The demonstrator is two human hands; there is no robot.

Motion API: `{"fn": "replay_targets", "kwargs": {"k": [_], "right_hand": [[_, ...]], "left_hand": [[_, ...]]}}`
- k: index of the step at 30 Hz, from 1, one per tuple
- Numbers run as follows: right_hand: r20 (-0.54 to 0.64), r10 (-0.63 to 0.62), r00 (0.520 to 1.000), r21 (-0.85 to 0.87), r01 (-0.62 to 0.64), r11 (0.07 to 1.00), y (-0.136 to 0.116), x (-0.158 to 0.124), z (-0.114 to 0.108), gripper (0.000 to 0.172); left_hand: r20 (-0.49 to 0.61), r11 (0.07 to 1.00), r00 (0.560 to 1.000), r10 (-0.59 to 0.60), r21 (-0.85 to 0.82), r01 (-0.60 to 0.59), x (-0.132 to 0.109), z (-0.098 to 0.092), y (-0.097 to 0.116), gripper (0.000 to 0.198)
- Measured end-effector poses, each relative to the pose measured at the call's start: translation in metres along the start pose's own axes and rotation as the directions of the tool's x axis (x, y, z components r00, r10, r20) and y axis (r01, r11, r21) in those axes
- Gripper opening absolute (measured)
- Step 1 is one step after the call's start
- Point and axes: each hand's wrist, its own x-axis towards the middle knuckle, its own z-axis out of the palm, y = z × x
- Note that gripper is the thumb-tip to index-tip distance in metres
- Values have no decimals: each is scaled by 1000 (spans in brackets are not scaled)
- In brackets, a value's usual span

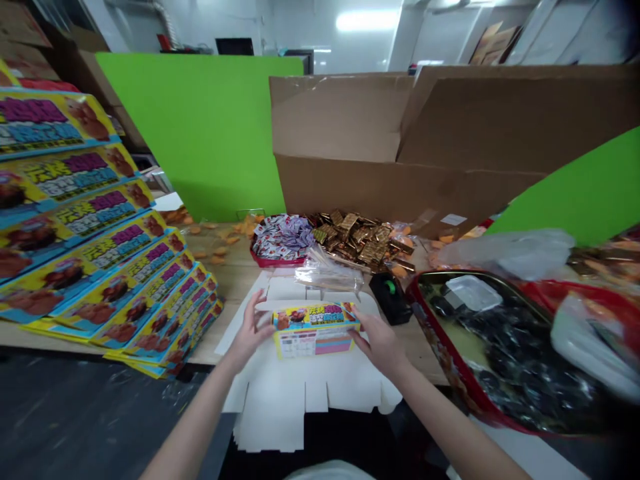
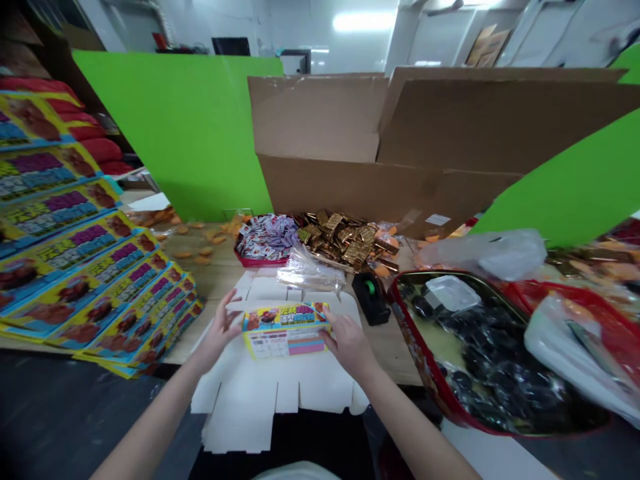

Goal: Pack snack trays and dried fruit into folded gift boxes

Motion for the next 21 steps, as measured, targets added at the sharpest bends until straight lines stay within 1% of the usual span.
{"fn": "replay_targets", "kwargs": {"k": [1,2,3,5,7,9,11,12,13,14,15,17,18,19,21], "right_hand": [[-6,4,1000,-2,-4,1000,1,1,2,45],[-9,4,1000,-3,-4,1000,3,3,3,45],[-8,3,1000,-3,-3,1000,4,5,3,45],[-5,-5,1000,-8,4,1000,6,9,4,46],[-4,-16,1000,-14,16,1000,7,10,7,46],[-30,-30,999,-14,30,999,8,6,9,47],[-81,-58,995,8,59,998,12,0,12,50],[-101,-81,992,25,84,996,16,-2,12,52],[-112,-111,987,40,116,992,21,-2,13,56],[-114,-145,983,46,151,987,27,-1,12,61],[-108,-179,978,38,184,982,32,3,11,68],[-48,-226,973,19,227,974,40,18,7,88],[12,-252,968,26,252,967,41,27,3,94],[88,-279,956,49,275,960,39,36,0,95],[250,-339,907,118,319,940,32,50,-5,83]], "left_hand": [[30,984,998,49,169,-54,8,-13,12,51],[105,930,993,50,358,-84,18,-24,24,39],[202,864,979,-8,494,-95,27,-32,37,32],[273,810,954,-123,582,-62,40,-38,57,27],[279,798,938,-207,602,-3,40,-30,69,33],[240,763,942,-236,646,27,24,-15,75,42],[163,711,968,-191,703,22,-3,-1,74,53],[146,668,976,-161,744,-1,-17,5,72,59],[163,645,975,-148,763,-30,-29,8,68,69],[193,643,971,-141,764,-58,-39,10,64,75],[211,630,968,-133,773,-81,-46,10,59,76],[241,604,965,-103,786,-132,-52,4,53,75],[253,590,964,-80,791,-159,-52,-1,53,73],[273,581,960,-53,791,-193,-51,-7,54,72],[335,590,942,4,760,-273,-48,-19,61,72]]}}
